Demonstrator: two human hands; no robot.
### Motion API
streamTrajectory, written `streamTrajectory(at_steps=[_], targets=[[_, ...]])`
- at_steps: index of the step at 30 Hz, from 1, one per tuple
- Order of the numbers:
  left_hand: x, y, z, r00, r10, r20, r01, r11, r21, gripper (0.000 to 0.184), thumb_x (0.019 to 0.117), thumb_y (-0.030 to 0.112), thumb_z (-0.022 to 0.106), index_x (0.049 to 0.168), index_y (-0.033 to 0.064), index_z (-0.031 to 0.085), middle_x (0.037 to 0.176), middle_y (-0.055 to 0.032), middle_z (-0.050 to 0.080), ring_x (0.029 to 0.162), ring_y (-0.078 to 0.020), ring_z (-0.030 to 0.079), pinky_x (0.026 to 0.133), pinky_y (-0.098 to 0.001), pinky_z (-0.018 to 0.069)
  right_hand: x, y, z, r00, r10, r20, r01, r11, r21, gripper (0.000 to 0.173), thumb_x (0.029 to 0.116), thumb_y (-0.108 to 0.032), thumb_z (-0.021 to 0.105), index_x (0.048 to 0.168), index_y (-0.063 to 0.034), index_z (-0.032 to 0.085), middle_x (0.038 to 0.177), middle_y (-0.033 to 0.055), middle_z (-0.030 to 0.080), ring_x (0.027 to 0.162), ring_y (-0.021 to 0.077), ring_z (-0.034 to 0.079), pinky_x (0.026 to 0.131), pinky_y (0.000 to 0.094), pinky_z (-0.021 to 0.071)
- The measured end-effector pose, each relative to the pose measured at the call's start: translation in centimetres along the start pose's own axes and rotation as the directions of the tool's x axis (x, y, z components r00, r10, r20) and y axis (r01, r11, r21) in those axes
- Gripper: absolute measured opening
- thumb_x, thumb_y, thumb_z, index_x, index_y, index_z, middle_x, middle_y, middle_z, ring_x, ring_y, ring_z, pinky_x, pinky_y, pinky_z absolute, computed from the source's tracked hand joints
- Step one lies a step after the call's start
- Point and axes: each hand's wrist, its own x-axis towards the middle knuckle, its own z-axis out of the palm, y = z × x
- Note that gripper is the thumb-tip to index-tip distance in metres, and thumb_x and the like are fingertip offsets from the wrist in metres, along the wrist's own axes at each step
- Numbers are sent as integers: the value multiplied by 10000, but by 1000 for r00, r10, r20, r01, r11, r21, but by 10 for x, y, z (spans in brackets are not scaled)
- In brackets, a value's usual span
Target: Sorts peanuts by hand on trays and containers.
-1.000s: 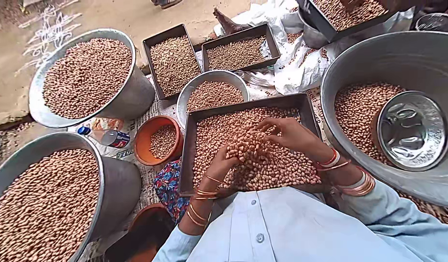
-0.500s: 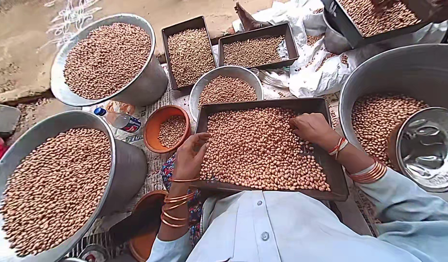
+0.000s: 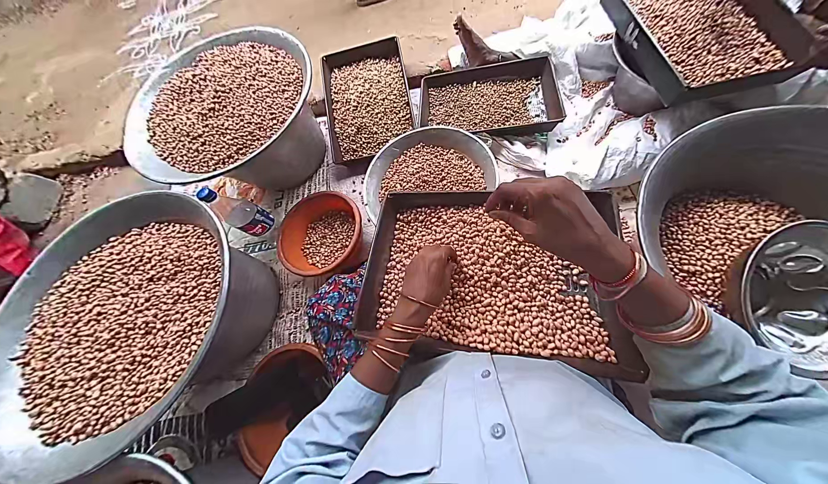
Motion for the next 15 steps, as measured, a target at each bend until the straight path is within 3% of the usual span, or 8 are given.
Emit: streamTrajectory(at_steps=[2,5,8,9,11,13,15], targets=[[1,1,2,1000,-3,24,3,1000,6,184,982,55,632,1121,7,741,1135,-186,732,1127,-354,687,998,-527,527,-13,4,10,983,51,178,-39,997,-72,47,931,-122,714,945,-116,758,811,77,720,731,278,703,636,520,545],[-2,-8,-5,1000,-2,-9,2,999,-35,163,975,70,651,1090,27,759,1086,-159,747,1060,-321,711,968,-522,540,-34,5,31,910,135,392,-83,986,-148,74,937,-141,713,895,-108,765,760,97,705,741,317,700,641,536,533],[-9,-36,-30,959,-63,-277,71,997,21,119,954,43,682,1034,29,768,1020,-190,738,982,-365,714,894,-567,553,-51,10,51,902,120,415,-53,984,-169,124,948,-168,707,888,-64,739,774,123,696,737,333,700,623,525,532],[-13,-48,-41,911,-98,-402,139,987,75,125,947,40,681,1041,26,763,1041,-223,717,1007,-410,693,889,-588,543,-54,11,54,905,116,408,-45,983,-179,125,946,-165,710,888,-56,733,779,127,694,735,334,701,615,520,535],[-21,-67,-65,825,-162,-541,268,956,123,213,948,39,653,1149,18,721,1214,-292,639,1167,-499,598,976,-629,477,-55,11,55,899,121,421,-36,978,-206,117,945,-169,714,899,-62,730,790,122,695,737,328,700,610,511,535],[-31,-69,-75,822,-166,-544,264,958,107,257,940,44,681,1196,13,691,1250,-296,618,1195,-495,582,997,-630,467,-53,9,55,884,130,450,-34,976,-216,95,938,-154,711,918,-65,739,812,124,704,743,330,700,622,514,533],[-40,-56,-63,883,-77,-462,118,991,59,182,931,42,715,1109,9,727,1078,-226,698,1012,-396,687,892,-572,551,-51,7,55,868,131,479,-25,975,-221,100,938,-143,699,913,-54,736,815,132,697,751,336,695,636,517,526]])
